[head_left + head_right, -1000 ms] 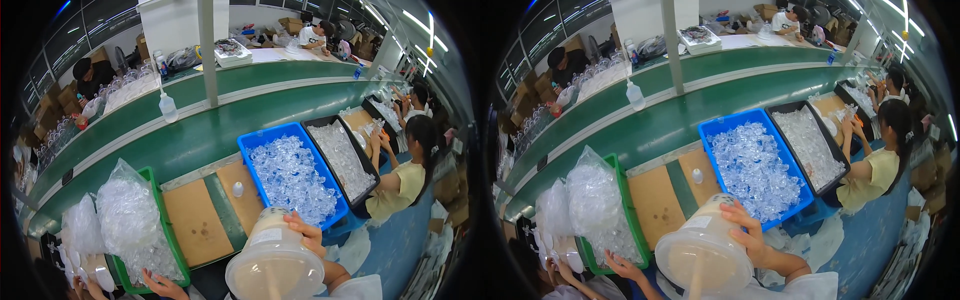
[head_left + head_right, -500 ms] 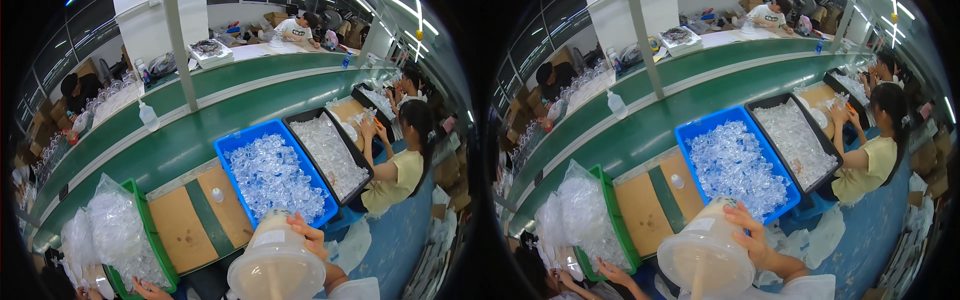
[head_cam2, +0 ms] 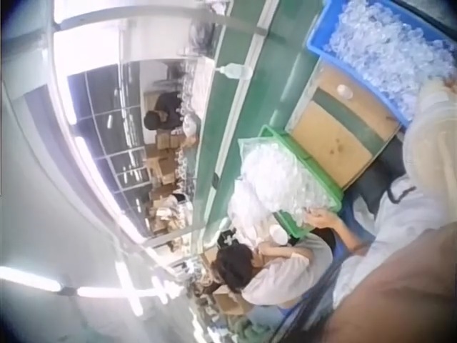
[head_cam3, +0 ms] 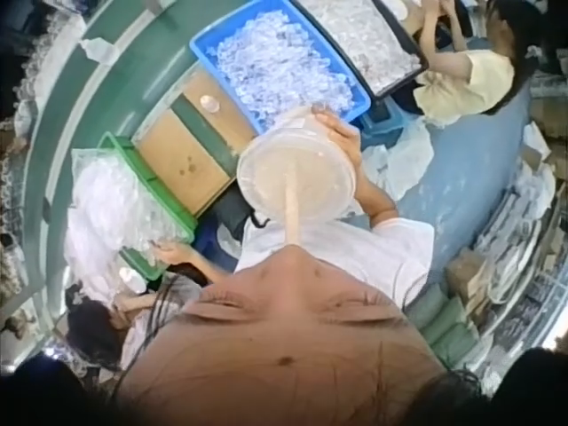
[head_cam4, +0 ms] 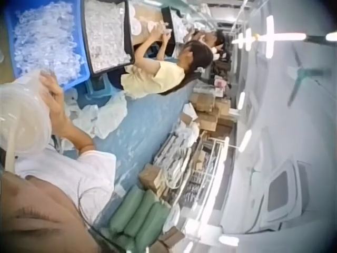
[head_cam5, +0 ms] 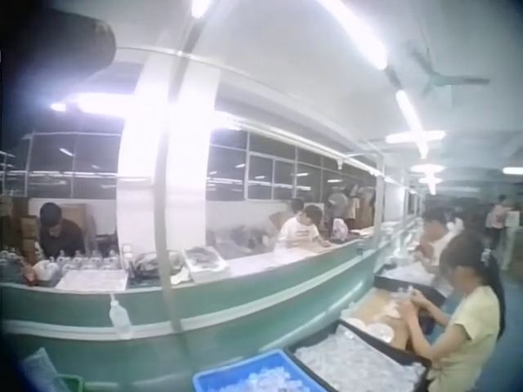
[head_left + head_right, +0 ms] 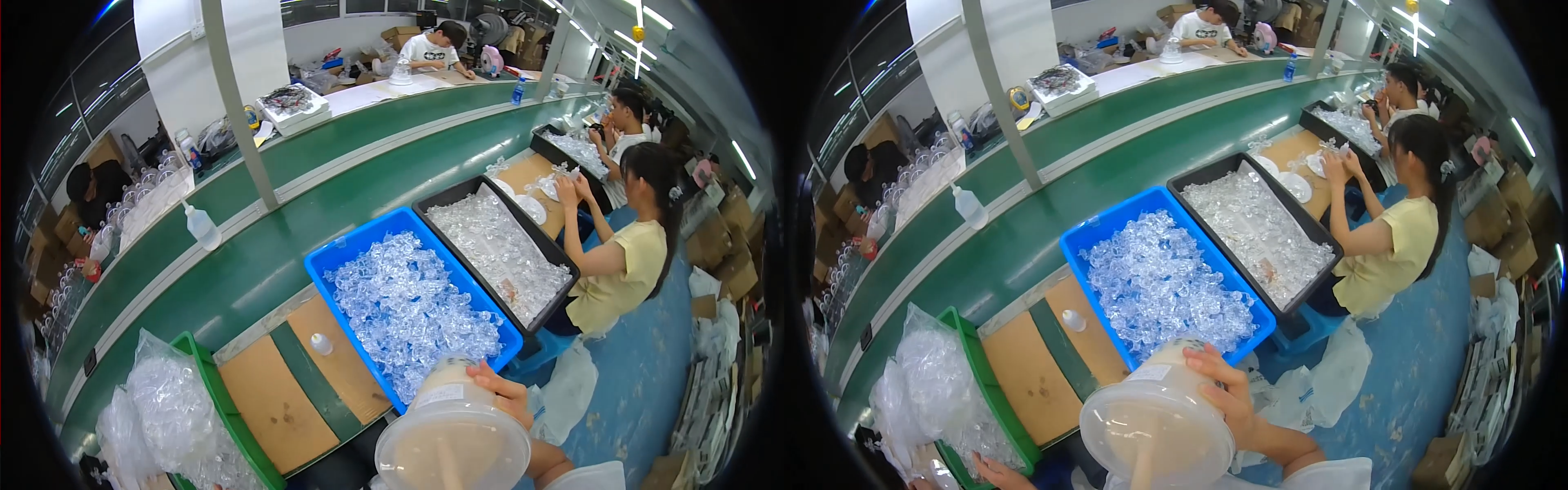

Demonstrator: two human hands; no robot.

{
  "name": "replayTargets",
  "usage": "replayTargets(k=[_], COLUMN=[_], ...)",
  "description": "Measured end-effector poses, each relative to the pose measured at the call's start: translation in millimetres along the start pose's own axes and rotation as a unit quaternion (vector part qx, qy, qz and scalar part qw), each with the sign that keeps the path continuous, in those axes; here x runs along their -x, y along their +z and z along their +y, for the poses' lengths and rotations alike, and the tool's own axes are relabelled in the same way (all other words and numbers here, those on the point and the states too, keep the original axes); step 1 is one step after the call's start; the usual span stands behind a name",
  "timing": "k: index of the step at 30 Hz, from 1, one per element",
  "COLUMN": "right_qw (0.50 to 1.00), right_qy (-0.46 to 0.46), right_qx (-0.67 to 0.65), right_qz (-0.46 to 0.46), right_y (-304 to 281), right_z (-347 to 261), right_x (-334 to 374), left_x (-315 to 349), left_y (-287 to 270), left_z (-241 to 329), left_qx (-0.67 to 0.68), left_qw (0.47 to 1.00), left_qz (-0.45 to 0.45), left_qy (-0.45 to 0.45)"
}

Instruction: Applying adhesive to clear decorative crystal pieces and mounting them onto base plates on a factory assembly line.

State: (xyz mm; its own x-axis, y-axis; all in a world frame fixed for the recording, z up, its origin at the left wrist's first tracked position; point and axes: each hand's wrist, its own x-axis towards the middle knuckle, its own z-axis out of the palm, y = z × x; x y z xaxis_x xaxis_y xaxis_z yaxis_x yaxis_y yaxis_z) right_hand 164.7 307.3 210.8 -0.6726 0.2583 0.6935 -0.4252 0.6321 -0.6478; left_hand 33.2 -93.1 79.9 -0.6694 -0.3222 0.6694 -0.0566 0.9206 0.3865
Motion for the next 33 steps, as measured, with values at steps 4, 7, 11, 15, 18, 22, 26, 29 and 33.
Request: replayTargets(k=[4, 7, 11, 15, 18, 22, 26, 29, 33], right_qw=[0.998, 0.976, 0.974, 0.991, 0.991, 0.99, 0.993, 0.994, 0.996], right_qy=[0.056, 0.196, 0.206, 0.13, 0.129, 0.139, 0.1, 0.101, 0.069], right_qx=[-0.027, -0.092, -0.082, -0.003, 0.007, -0.018, 0.03, 0.026, 0.01], right_qz=[0.001, -0.027, 0.04, 0.0, -0.022, -0.02, -0.051, -0.036, -0.061], right_y=[17, 17, 48, 63, 72, 86, 93, 97, 99], right_z=[11, -7, -20, -13, -16, -12, -5, 5, 8], right_x=[21, 15, 5, -1, -9, -5, -2, 11, 10], left_x=[-2, 0, -2, -3, -2, -5, -3, 0, 6], left_y=[-2, 7, 1, -3, -1, -7, -4, 0, 4], left_z=[-7, -15, -2, 0, -4, 6, 3, -3, -17], left_qx=[-0.015, -0.03, -0.034, -0.029, -0.051, -0.016, 0.0, -0.026, -0.074], left_qw=[0.999, 0.998, 0.999, 0.999, 0.998, 0.999, 1.0, 0.999, 0.997], left_qz=[0.013, 0.02, 0.012, 0.013, 0.002, -0.013, -0.021, -0.022, -0.011], left_qy=[0.024, 0.046, 0.03, 0.025, 0.031, 0.028, -0.002, 0.007, 0.022])
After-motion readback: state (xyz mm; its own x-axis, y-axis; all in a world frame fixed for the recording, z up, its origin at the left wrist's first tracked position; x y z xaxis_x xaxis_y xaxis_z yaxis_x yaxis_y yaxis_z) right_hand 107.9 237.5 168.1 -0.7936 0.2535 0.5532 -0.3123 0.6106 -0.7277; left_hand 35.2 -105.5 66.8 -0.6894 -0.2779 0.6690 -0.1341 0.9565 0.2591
